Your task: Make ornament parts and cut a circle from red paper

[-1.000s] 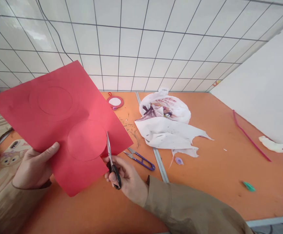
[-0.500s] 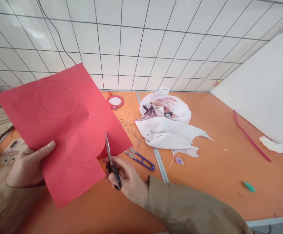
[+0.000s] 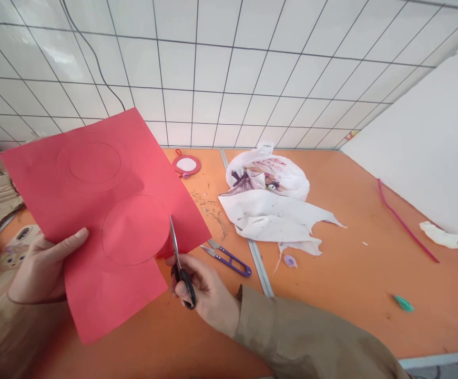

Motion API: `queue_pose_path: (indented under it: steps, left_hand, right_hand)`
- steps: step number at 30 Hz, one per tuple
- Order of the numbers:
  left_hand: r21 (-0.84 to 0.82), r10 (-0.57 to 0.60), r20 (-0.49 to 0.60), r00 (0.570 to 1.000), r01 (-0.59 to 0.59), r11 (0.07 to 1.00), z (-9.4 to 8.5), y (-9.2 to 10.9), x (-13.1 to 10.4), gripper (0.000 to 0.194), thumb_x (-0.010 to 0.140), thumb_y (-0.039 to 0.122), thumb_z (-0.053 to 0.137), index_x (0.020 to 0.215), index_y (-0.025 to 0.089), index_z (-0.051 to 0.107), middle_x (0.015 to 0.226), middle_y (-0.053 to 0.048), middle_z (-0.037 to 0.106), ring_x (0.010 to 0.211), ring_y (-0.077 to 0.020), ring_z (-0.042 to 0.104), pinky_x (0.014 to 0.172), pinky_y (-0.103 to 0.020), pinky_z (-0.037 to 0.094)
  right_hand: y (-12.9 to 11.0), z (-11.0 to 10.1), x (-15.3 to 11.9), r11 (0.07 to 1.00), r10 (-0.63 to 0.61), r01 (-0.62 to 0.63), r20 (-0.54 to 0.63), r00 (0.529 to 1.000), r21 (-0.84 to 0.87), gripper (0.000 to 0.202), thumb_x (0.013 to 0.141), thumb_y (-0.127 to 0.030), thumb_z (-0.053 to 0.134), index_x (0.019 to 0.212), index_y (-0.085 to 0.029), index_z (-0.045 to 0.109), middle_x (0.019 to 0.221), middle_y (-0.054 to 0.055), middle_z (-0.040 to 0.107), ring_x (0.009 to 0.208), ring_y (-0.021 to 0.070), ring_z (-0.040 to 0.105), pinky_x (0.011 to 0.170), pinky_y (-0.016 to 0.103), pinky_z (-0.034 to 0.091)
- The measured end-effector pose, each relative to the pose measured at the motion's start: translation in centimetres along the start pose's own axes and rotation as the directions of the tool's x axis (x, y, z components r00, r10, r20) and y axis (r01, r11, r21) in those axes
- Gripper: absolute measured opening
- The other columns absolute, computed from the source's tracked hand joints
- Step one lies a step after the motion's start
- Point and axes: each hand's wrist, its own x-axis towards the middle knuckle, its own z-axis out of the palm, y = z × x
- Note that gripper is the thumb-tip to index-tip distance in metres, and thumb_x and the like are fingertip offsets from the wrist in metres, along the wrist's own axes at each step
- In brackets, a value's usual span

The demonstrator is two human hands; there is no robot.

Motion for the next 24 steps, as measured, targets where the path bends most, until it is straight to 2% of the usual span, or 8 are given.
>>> queue_pose_path:
  steps: [12, 18, 24]
  left_hand:
    - [-0.01, -0.04, -0.006, 0.999, 0.04, 0.999, -0.03, -0.13, 0.03, 0.027, 0.063, 0.016, 0.085, 0.087, 0.014, 0.075, 0.093, -0.011, 0.079, 0.095, -0.034, 0.074, 0.084, -0.039, 0.062]
    - [-0.016, -0.051, -0.017, 0.999, 0.051, 0.999, -0.26, -0.4, 0.29, 0.033, 0.061, 0.018, 0.087, 0.092, 0.015, 0.075, 0.093, -0.011, 0.079, 0.093, -0.0331, 0.074, 0.082, -0.038, 0.063]
    - [-0.008, -0.028, -0.022, 0.999, 0.028, 1.0, -0.17, -0.6, 0.27, 0.031, 0.062, 0.018, 0.086, 0.091, 0.014, 0.075, 0.09, -0.01, 0.079, 0.091, -0.0327, 0.075, 0.081, -0.038, 0.063]
  right_hand:
    - [-0.23, 0.12, -0.04, 1.0, 0.01, -0.01, -0.005, 1.0, 0.022, 0.052, 0.082, -0.065, 0.064, 0.105, -0.019, 0.054, 0.074, -0.002, 0.047, 0.059, 0.0085, 0.044, 0.054, 0.024, 0.036]
    - [0.05, 0.17, -0.04, 0.998, 0.038, -0.037, -0.014, 0.999, 0.047, 0.054, 0.079, -0.064, 0.068, 0.106, -0.02, 0.055, 0.076, -0.002, 0.048, 0.061, 0.0092, 0.045, 0.055, 0.024, 0.038]
    - [0.03, 0.1, 0.1, 0.999, 0.024, -0.023, -0.023, 0.999, 0.023, 0.053, 0.081, -0.065, 0.065, 0.105, -0.02, 0.055, 0.077, -0.002, 0.047, 0.061, 0.0095, 0.046, 0.055, 0.024, 0.039]
